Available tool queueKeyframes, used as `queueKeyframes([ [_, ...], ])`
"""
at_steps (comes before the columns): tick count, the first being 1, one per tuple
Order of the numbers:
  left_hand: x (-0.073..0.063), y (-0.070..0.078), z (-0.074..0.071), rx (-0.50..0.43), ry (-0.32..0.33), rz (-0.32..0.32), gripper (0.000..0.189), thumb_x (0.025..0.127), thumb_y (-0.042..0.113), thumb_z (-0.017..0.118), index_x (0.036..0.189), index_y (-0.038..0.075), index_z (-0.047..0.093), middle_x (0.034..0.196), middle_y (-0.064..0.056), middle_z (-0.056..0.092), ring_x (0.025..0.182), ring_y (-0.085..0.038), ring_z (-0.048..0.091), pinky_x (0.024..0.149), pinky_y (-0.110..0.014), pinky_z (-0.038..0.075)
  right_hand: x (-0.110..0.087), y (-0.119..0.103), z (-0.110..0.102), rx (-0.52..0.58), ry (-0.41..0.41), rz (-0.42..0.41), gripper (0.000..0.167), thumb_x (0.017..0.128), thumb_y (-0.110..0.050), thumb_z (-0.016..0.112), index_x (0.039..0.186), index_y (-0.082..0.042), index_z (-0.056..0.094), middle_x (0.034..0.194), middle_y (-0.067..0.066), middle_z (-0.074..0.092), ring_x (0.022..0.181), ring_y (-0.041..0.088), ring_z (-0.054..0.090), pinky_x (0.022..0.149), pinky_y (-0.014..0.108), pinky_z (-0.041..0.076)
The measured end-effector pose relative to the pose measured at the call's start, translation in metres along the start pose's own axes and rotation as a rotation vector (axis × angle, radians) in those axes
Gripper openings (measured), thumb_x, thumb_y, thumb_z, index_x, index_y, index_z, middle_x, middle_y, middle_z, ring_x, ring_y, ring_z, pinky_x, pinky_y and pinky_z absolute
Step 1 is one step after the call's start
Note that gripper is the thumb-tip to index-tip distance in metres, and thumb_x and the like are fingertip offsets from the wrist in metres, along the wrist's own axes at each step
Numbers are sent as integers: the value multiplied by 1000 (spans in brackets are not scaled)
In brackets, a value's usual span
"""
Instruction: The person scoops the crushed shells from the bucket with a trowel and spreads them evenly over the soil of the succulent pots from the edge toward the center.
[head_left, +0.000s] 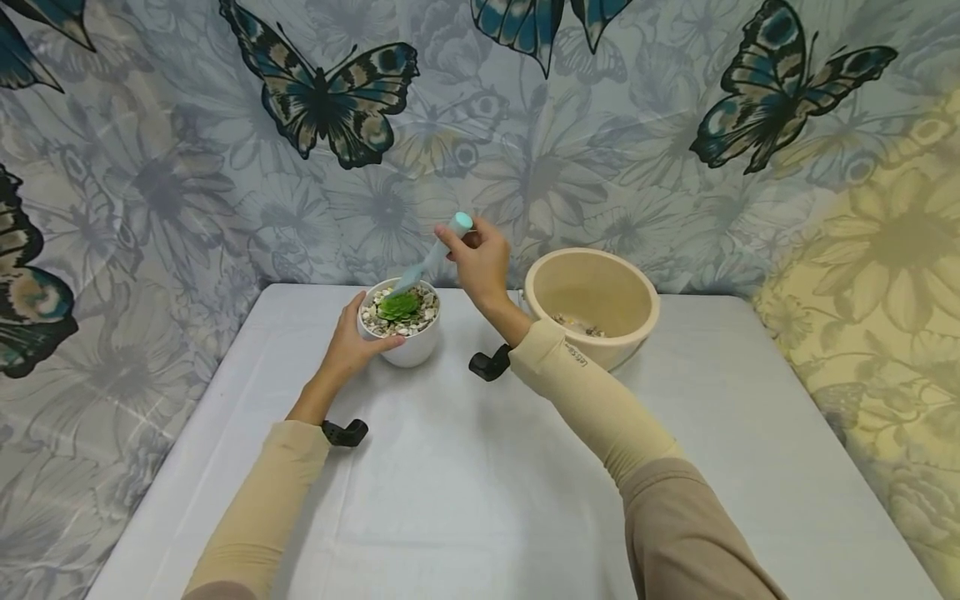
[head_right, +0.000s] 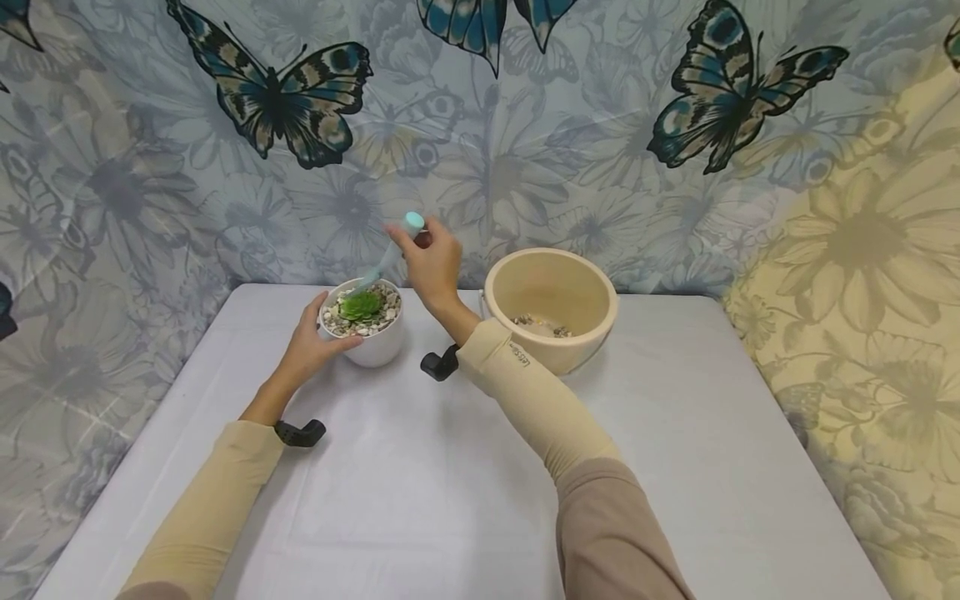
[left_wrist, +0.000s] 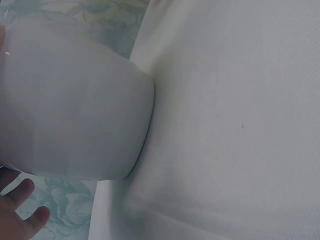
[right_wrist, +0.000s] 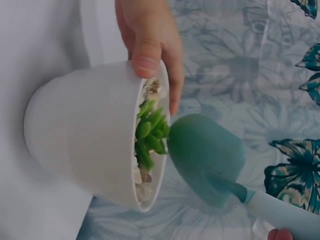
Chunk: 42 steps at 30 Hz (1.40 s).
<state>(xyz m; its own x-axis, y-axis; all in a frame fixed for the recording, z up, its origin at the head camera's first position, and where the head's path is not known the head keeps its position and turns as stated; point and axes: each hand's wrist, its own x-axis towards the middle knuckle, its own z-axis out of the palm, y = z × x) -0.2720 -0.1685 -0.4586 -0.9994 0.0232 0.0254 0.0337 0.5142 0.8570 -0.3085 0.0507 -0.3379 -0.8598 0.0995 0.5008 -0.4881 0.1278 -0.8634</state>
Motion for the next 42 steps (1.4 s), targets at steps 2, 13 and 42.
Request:
queueKeyframes([
  [2, 0, -1, 1, -7, 4, 4, 115, 75, 50, 80, 158, 17, 7, 161, -17, 15, 150, -37, 16, 118, -61, 19, -1, 2, -1, -7, -13, -1, 23, 87, -18, 74, 92, 3, 67, 81, 27, 70, 61, 24, 67, 68, 39, 60],
  [13, 1, -6, 3, -24, 17, 34, 116, 76, 49, 80, 158, 16, 6, 162, -16, 15, 150, -36, 15, 118, -61, 18, -2, 5, -8, 29, 7, 47, 21, 88, -15, 73, 96, 2, 66, 82, 26, 69, 72, 42, 67, 66, 28, 60],
  [42, 1, -7, 5, -52, 25, 49, 115, 76, 46, 81, 158, 14, 6, 162, -16, 15, 150, -35, 15, 119, -61, 17, 11, 1, -27, 105, 21, 243, 29, 87, -12, 74, 108, 8, 66, 89, 11, 72, 65, 5, 66, 70, 25, 60],
])
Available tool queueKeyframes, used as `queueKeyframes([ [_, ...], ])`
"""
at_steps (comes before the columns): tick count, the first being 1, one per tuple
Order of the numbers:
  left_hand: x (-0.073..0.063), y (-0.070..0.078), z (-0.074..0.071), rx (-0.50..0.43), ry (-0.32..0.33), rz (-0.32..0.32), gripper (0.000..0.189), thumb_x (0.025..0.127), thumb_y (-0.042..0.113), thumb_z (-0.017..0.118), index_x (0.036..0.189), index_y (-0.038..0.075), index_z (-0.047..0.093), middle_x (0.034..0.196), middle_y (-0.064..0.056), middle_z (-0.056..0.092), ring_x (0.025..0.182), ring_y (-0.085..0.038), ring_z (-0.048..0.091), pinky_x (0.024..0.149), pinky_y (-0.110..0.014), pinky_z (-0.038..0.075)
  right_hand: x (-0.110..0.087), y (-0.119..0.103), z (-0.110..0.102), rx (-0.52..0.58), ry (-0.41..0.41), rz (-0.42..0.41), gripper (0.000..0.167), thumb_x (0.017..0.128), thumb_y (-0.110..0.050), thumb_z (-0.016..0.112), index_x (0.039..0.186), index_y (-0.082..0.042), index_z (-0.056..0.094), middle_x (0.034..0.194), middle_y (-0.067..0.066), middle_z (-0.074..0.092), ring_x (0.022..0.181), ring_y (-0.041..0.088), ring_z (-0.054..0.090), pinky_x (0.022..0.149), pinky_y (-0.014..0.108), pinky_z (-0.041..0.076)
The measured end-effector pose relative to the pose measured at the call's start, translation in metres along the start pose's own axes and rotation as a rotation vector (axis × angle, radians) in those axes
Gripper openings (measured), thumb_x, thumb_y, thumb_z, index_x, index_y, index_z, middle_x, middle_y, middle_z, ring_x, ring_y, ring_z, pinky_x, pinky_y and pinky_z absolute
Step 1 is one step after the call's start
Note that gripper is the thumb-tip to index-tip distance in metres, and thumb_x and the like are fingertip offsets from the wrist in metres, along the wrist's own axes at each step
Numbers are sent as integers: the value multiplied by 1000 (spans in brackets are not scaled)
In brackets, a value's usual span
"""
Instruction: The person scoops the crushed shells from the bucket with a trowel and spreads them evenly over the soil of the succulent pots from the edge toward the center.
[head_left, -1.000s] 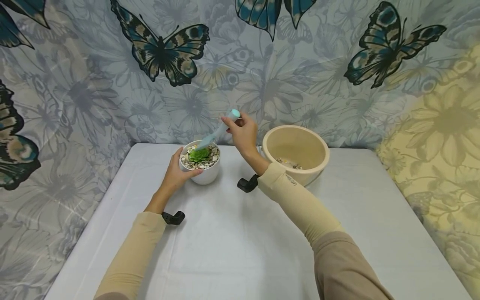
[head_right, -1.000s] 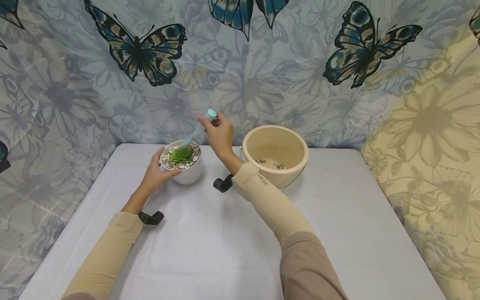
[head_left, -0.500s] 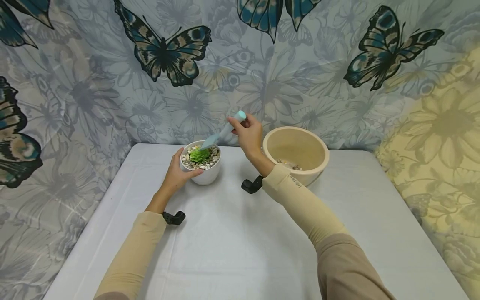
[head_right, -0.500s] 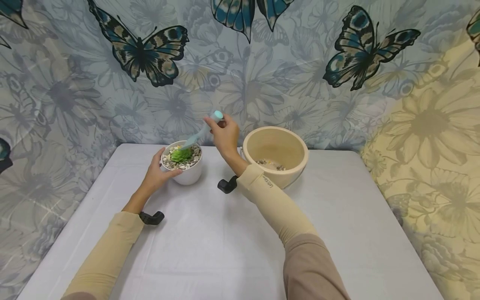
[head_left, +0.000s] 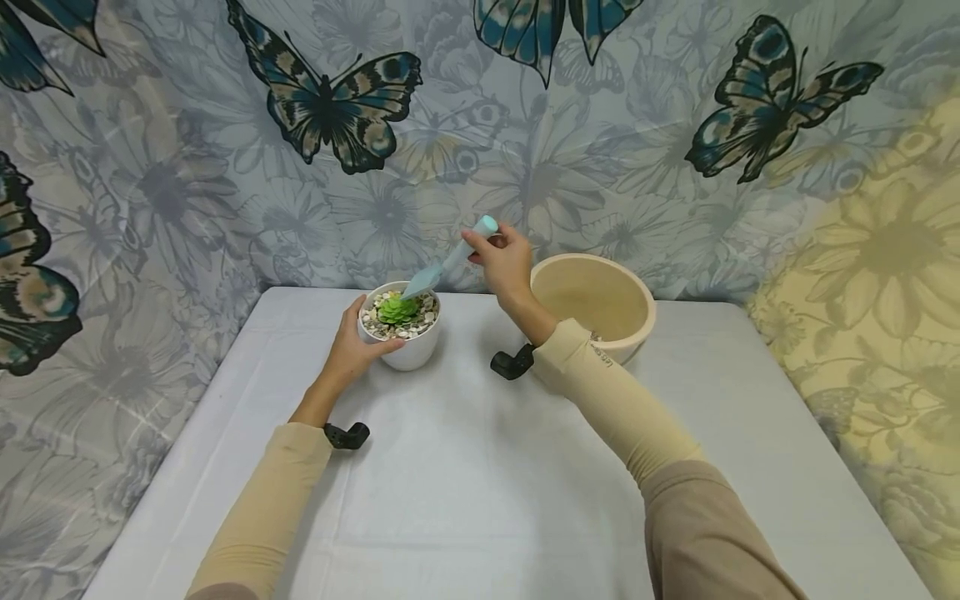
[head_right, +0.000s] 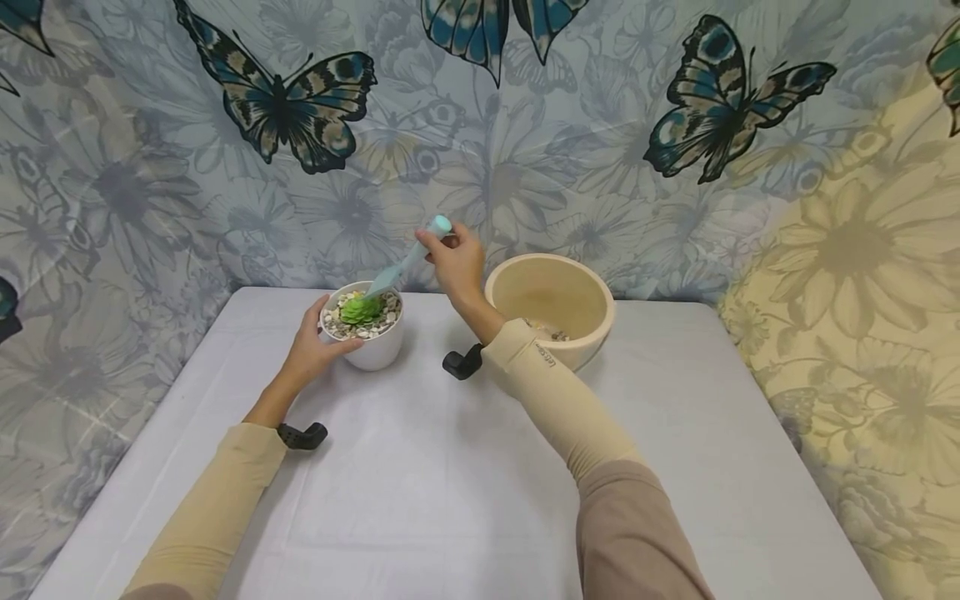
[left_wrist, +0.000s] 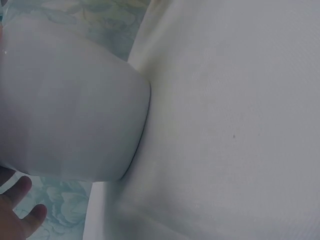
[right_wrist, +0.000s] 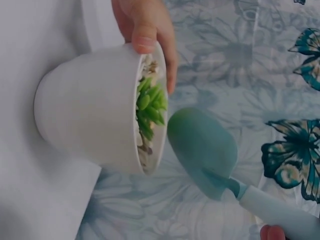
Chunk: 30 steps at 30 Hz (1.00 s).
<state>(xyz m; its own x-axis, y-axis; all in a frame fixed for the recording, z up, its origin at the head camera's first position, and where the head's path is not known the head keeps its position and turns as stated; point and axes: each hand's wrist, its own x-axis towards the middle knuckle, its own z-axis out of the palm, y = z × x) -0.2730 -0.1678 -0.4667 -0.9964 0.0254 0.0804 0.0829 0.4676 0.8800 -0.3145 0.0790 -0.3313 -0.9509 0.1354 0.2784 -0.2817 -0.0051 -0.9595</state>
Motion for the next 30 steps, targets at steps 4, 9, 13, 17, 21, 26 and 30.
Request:
queueKeyframes([
  [4, 0, 3, -2, 2, -8, 10, 114, 77, 46, 80, 158, 13, 7, 162, -15, 14, 150, -35, 15, 119, -61, 17, 4, -4, -4, 28, -26, 16, 29, 87, -11, 73, 109, 7, 65, 83, 1, 69, 68, 7, 67, 71, 25, 59],
  [9, 1, 6, -2, -7, -18, 16, 113, 77, 45, 81, 158, 13, 7, 162, -15, 15, 150, -35, 16, 119, -60, 17, 6, -15, -13, 113, -25, 63, 31, 89, -10, 72, 113, 7, 63, 83, -2, 67, 74, 9, 68, 74, 26, 59],
  [13, 1, 3, -1, -24, -7, 20, 113, 77, 42, 81, 157, 10, 8, 162, -16, 15, 150, -36, 16, 119, -60, 17, 8, -22, -23, 183, -8, 101, 29, 89, -8, 70, 113, 5, 62, 86, 0, 68, 73, 13, 68, 73, 25, 59],
  [17, 1, 2, -1, -40, -3, 15, 113, 77, 40, 81, 157, 11, 8, 162, -16, 14, 151, -35, 15, 120, -59, 16, 9, -22, -31, 190, 4, 120, 19, 89, -7, 71, 105, 0, 64, 85, 1, 67, 71, 13, 69, 72, 25, 59],
  [21, 2, 2, 0, -53, -7, 14, 112, 78, 37, 82, 158, 12, 7, 162, -15, 13, 151, -34, 13, 120, -58, 15, 11, -21, -40, 193, 23, 131, 19, 88, -7, 72, 103, 0, 64, 84, 1, 67, 71, 13, 69, 71, 25, 60],
  [26, 4, 2, 1, -58, 3, 12, 111, 78, 38, 81, 157, 11, 8, 162, -15, 14, 151, -34, 14, 120, -58, 15, 12, -23, -51, 207, 47, 145, 29, 87, -8, 72, 113, 1, 65, 84, 1, 69, 69, 12, 70, 71, 25, 60],
  [30, 6, 2, 0, -46, 6, -1, 111, 78, 41, 80, 157, 12, 8, 162, -14, 14, 151, -34, 14, 120, -58, 17, 15, -25, -62, 221, 58, 130, 29, 87, -8, 72, 114, 1, 64, 83, 0, 69, 70, 12, 70, 69, 24, 59],
])
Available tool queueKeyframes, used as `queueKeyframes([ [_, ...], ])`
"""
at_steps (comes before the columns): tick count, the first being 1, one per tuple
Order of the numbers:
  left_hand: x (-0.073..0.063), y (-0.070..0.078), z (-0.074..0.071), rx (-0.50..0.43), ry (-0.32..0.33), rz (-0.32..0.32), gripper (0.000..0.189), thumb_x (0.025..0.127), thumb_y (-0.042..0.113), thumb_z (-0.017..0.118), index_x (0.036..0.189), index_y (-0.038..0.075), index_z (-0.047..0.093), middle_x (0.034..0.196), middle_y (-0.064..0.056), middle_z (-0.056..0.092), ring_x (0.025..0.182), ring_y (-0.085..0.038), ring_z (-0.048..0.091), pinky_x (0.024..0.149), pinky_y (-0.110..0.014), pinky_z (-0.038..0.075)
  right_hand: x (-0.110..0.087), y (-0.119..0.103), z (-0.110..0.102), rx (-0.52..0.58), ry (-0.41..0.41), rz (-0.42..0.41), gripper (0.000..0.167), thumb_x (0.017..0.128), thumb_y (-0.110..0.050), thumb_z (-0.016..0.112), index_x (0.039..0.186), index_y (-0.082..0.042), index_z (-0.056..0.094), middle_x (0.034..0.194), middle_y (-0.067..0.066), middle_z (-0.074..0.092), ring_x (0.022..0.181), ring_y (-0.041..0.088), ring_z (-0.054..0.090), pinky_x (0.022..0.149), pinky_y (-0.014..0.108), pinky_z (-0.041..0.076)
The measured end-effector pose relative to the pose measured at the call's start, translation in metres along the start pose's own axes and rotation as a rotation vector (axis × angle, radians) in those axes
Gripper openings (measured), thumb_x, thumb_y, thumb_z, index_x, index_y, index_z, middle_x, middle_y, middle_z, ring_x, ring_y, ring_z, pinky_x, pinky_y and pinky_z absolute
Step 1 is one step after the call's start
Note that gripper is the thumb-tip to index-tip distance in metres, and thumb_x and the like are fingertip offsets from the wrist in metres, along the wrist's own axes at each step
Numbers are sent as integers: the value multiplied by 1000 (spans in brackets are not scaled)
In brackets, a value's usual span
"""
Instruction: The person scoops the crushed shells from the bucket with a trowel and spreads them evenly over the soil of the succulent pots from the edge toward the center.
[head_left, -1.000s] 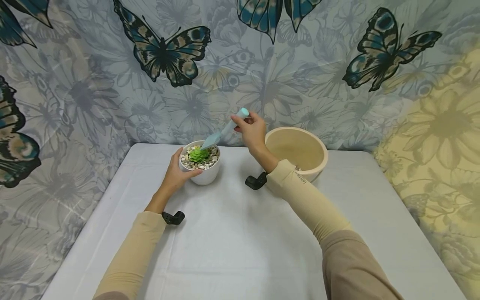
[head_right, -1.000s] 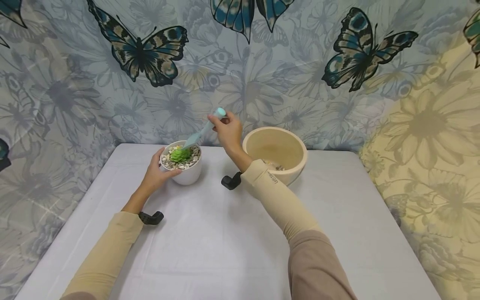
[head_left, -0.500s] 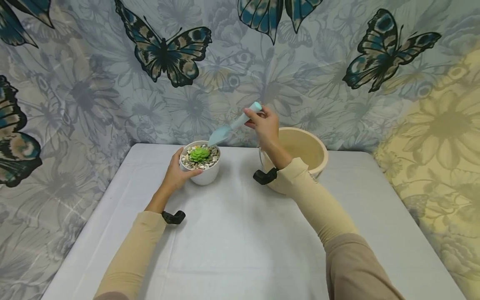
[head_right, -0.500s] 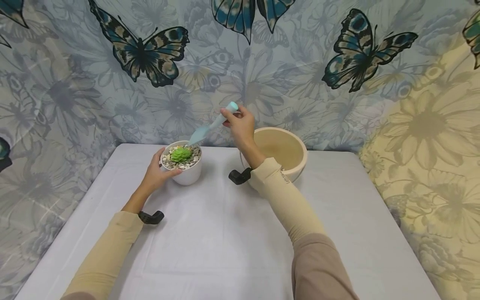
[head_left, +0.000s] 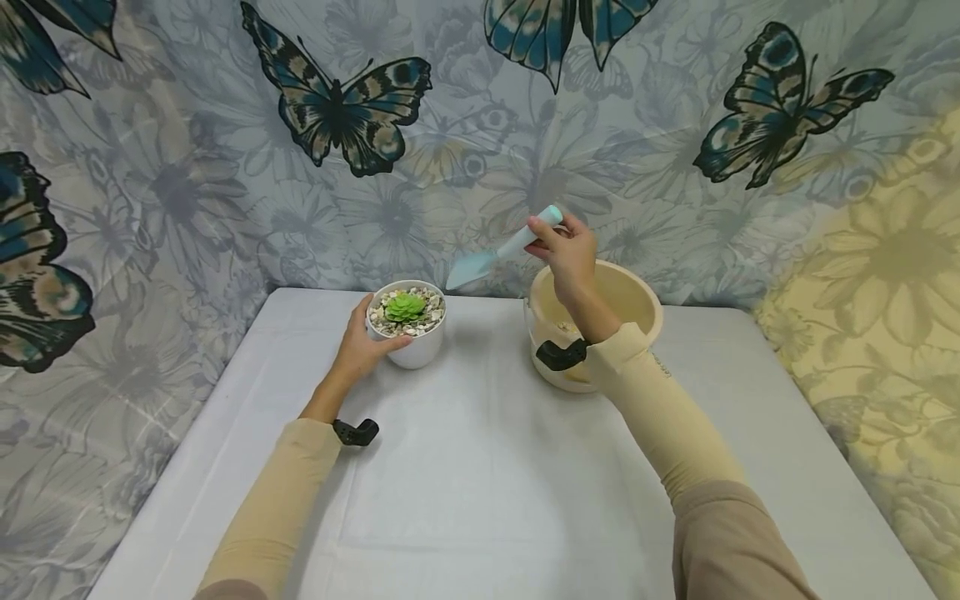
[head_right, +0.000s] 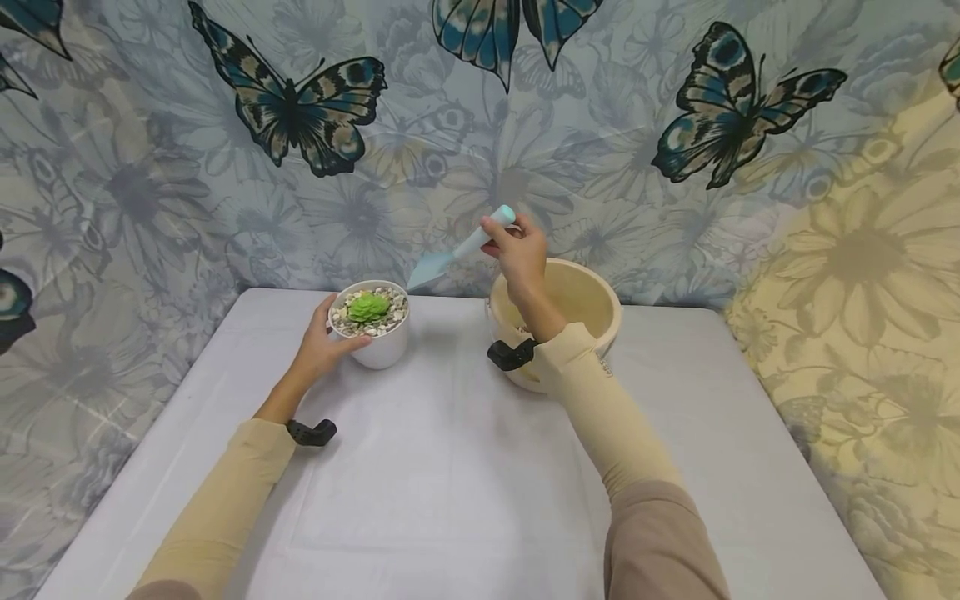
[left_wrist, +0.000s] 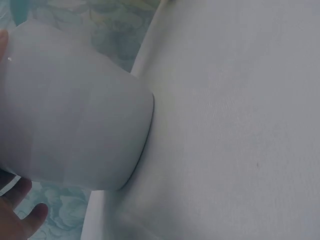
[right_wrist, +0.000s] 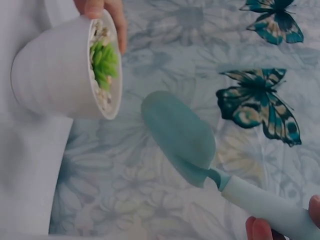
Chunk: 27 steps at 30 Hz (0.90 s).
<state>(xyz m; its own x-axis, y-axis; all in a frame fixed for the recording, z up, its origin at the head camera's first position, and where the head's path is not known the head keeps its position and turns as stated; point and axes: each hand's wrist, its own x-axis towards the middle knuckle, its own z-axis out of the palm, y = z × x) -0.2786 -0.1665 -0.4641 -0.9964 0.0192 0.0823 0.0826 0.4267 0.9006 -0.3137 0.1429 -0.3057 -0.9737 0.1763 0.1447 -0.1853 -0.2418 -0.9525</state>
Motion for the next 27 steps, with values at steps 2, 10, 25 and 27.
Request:
queueKeyframes([
  [2, 1, -1, 0, 5, -1, -4, 112, 78, 43, 80, 157, 13, 7, 162, -15, 13, 151, -35, 14, 120, -59, 17, 1, -3, -7, 3, -4, -14, 29, 88, -8, 71, 114, 1, 64, 84, 0, 69, 70, 12, 70, 69, 24, 59],
  [10, 3, -1, -1, 9, 7, 3, 115, 75, 48, 81, 157, 12, 8, 162, -14, 16, 151, -33, 16, 120, -58, 17, 4, -21, -28, 37, -25, -26, 16, 88, -8, 71, 102, -5, 66, 85, 3, 69, 68, 13, 70, 70, 24, 60],
  [25, 5, -2, 0, 0, 13, 24, 114, 75, 45, 82, 156, 10, 10, 159, -16, 19, 149, -34, 20, 119, -59, 19, 3, -48, -63, 71, -30, -103, 14, 85, -6, 74, 97, 0, 68, 80, 5, 72, 62, 16, 69, 65, 26, 60],
  [27, 4, -3, 0, -2, 13, 23, 113, 75, 45, 82, 156, 11, 10, 159, -16, 20, 149, -34, 20, 119, -58, 19, 2, -52, -69, 79, -25, -110, 13, 84, -5, 74, 95, -1, 69, 80, 5, 73, 61, 16, 69, 64, 26, 60],
])
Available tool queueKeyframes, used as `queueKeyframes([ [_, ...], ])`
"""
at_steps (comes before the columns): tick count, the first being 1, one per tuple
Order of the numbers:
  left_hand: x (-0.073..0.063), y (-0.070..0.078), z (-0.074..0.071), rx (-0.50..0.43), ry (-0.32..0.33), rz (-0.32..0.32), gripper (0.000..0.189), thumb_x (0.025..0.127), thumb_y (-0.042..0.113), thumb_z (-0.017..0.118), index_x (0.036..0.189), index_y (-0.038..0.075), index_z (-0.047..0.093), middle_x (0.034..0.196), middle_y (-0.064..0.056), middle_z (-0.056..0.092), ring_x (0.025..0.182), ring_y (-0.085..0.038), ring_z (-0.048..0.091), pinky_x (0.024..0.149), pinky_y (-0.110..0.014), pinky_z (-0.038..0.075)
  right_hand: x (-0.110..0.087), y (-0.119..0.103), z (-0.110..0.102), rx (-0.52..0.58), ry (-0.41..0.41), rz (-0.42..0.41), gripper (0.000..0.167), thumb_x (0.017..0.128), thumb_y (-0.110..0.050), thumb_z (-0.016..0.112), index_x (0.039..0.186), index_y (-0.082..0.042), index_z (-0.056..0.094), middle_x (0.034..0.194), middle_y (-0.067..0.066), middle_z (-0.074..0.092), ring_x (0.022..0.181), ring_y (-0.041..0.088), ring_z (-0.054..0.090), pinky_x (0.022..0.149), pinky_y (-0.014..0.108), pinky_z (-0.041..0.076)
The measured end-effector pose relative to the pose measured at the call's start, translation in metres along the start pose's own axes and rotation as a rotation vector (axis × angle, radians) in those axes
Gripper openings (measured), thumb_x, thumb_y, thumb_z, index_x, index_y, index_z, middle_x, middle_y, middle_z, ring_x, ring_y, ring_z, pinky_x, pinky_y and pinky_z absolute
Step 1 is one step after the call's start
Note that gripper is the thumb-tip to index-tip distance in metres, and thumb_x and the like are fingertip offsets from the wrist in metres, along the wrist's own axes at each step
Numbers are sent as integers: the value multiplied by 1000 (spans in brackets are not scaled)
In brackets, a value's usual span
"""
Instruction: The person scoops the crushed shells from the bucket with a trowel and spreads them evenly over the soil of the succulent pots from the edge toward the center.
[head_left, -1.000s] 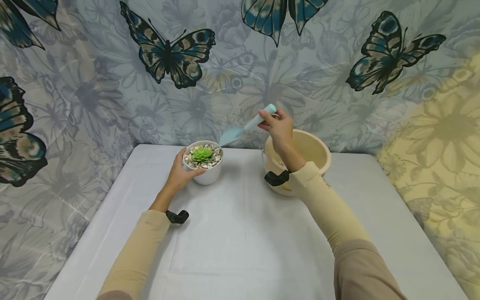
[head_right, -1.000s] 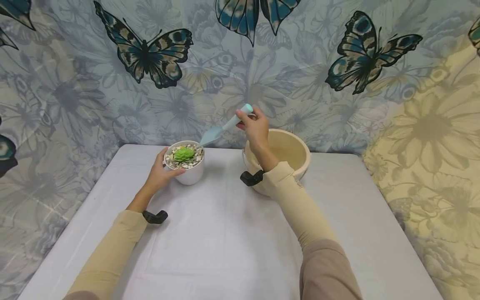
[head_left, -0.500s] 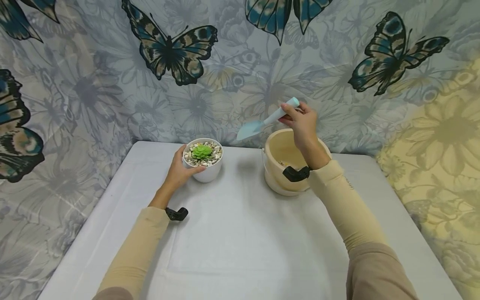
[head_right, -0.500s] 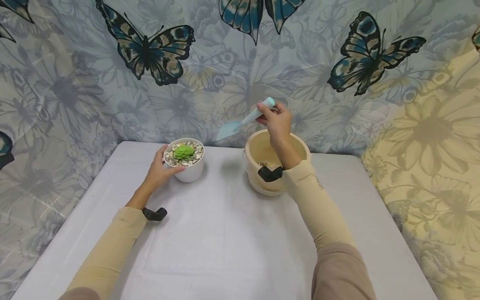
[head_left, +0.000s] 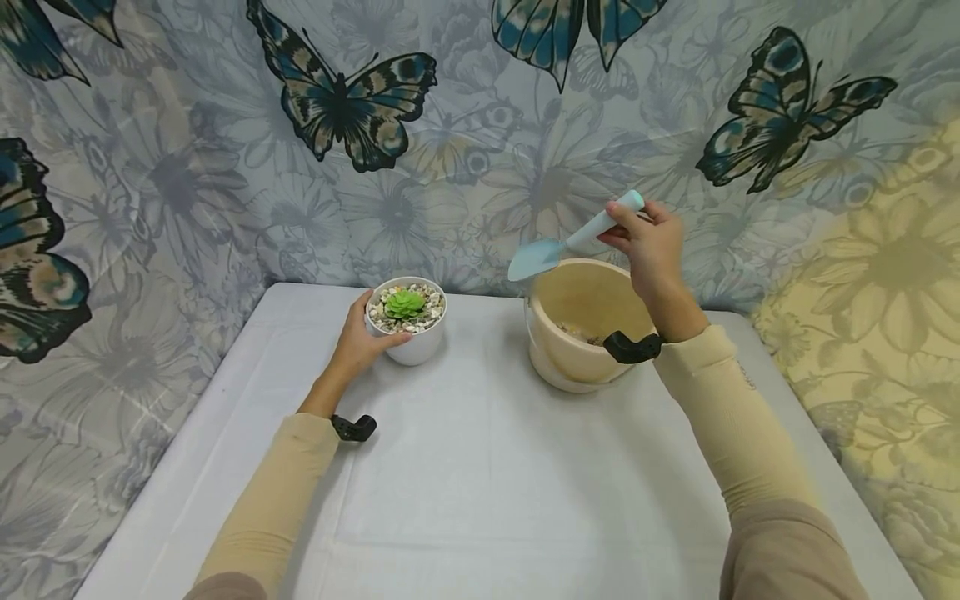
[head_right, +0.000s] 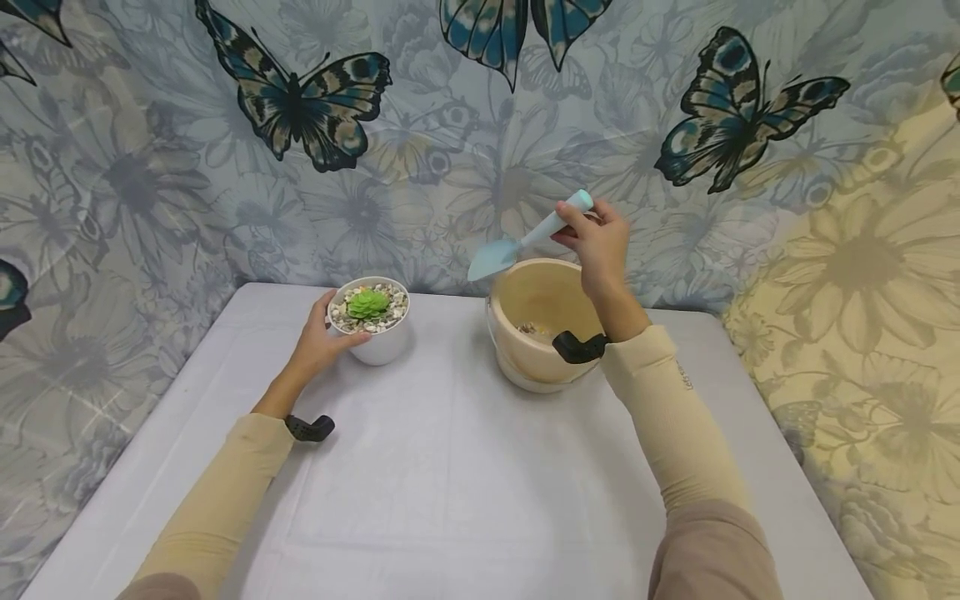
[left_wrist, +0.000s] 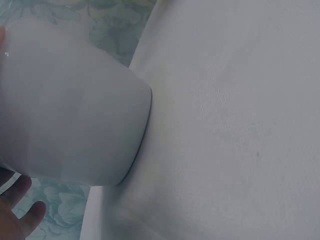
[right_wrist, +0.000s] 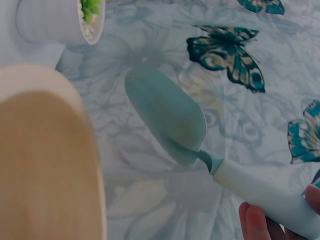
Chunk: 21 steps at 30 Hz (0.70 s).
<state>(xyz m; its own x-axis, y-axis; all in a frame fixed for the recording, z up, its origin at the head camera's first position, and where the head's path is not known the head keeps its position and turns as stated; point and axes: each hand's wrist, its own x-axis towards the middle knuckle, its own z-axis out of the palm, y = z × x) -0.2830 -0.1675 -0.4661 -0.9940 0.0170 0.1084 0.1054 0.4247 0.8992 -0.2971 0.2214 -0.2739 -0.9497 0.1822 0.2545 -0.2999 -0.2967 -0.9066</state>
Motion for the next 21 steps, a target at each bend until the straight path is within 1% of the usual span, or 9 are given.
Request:
queueKeyframes([
  [7, -1, 1, 0, 10, -5, -13, 115, 75, 48, 82, 157, 13, 9, 160, -15, 18, 150, -34, 19, 120, -58, 18, -1, -15, -19, -3, 10, -23, 13, 84, -5, 75, 94, 0, 69, 80, 5, 73, 62, 16, 70, 64, 26, 60],
  [16, -1, 0, -1, 16, -8, -26, 116, 75, 49, 81, 157, 14, 7, 161, -15, 17, 150, -33, 18, 120, -57, 18, -2, -23, -43, -69, -5, 14, 18, 81, -9, 78, 95, -3, 70, 81, 4, 74, 64, 15, 71, 66, 26, 60],
  [21, -1, 1, 0, 20, -9, -27, 117, 75, 50, 81, 157, 13, 7, 162, -15, 15, 150, -34, 16, 120, -58, 18, -1, -22, -49, -101, -7, 19, 14, 82, -7, 77, 93, -3, 70, 79, 3, 73, 64, 14, 70, 66, 26, 60],
])
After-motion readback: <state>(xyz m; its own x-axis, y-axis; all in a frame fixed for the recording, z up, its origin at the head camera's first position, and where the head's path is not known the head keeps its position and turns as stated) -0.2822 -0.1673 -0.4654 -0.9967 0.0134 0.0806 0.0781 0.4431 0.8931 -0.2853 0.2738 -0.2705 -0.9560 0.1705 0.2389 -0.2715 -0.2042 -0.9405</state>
